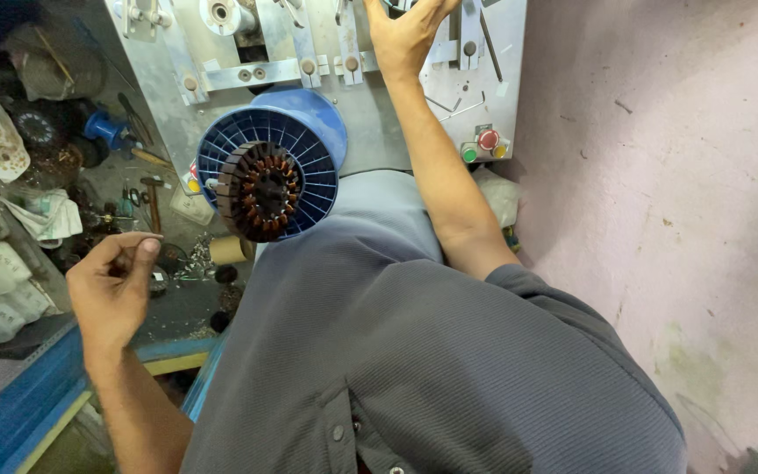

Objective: The person operates a stator winding machine to press copper windings into a stator core. They then remove the wound stator and insert it into a blue plastic housing, adjusting the copper windings by hand to fit within the housing.

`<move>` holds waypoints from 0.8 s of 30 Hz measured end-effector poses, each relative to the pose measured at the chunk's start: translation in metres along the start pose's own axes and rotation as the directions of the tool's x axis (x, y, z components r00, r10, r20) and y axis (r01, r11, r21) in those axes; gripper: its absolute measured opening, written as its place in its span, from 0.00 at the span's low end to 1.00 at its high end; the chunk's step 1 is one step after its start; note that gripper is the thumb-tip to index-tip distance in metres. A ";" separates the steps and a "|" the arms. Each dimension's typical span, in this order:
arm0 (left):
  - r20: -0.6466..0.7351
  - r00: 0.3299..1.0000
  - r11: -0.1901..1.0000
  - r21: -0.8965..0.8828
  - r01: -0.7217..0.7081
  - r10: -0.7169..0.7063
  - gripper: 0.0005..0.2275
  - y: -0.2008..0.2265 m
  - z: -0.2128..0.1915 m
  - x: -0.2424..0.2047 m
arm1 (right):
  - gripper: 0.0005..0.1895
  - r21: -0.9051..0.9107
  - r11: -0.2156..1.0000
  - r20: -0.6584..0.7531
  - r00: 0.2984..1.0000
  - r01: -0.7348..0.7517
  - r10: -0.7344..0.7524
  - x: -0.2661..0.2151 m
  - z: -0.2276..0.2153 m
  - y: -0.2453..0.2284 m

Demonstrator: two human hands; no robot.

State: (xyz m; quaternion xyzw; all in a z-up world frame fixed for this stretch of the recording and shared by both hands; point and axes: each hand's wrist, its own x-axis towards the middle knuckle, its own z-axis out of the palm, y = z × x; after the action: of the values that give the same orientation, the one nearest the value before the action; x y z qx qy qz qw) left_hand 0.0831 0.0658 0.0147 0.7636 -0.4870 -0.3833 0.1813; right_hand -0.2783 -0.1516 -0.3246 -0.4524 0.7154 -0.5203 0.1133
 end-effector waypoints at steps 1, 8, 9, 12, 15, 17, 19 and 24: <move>-0.002 1.000 1.000 0.004 -0.001 0.001 0.05 -0.001 0.001 0.000 | 0.54 0.010 1.000 0.005 1.000 -0.002 0.002 0.001 0.000 -0.002; 0.016 1.000 0.999 0.040 0.007 -0.008 0.06 -0.012 0.005 0.005 | 0.59 0.058 0.998 0.030 1.000 -0.002 0.000 0.016 -0.007 -0.026; 0.006 0.999 0.998 0.055 0.035 -0.035 0.06 -0.015 0.005 0.006 | 0.59 0.055 0.998 0.066 0.998 0.008 -0.012 0.019 -0.013 -0.030; 0.003 0.998 0.998 0.013 0.065 -0.065 0.07 -0.029 0.008 0.008 | 0.59 0.069 0.997 0.181 0.983 0.024 -0.036 0.020 -0.040 -0.040; 0.005 0.993 0.993 0.008 0.121 -0.121 0.07 -0.043 0.009 0.012 | 0.57 0.114 0.993 0.268 0.963 -0.013 -0.018 0.012 -0.086 -0.044; -0.004 0.989 0.988 0.043 0.148 -0.148 0.08 -0.051 0.009 0.015 | 0.54 0.134 0.988 0.300 0.953 -0.082 0.038 0.005 -0.118 -0.043; -0.026 0.989 0.985 0.089 0.146 -0.144 0.08 -0.060 0.010 0.018 | 0.44 0.075 0.988 0.320 0.942 -0.132 0.101 -0.001 -0.147 -0.041; -0.118 0.989 0.961 0.253 0.113 -0.085 0.07 -0.078 0.020 0.025 | 0.25 -0.162 0.986 0.378 0.925 0.042 0.023 -0.010 -0.189 -0.032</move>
State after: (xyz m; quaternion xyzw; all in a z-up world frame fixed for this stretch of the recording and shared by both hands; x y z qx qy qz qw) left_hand 0.1211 0.0816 -0.0588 0.8234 -0.4837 -0.2840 0.0864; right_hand -0.3755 -0.0246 -0.2187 -0.5558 0.7188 -0.3619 0.2083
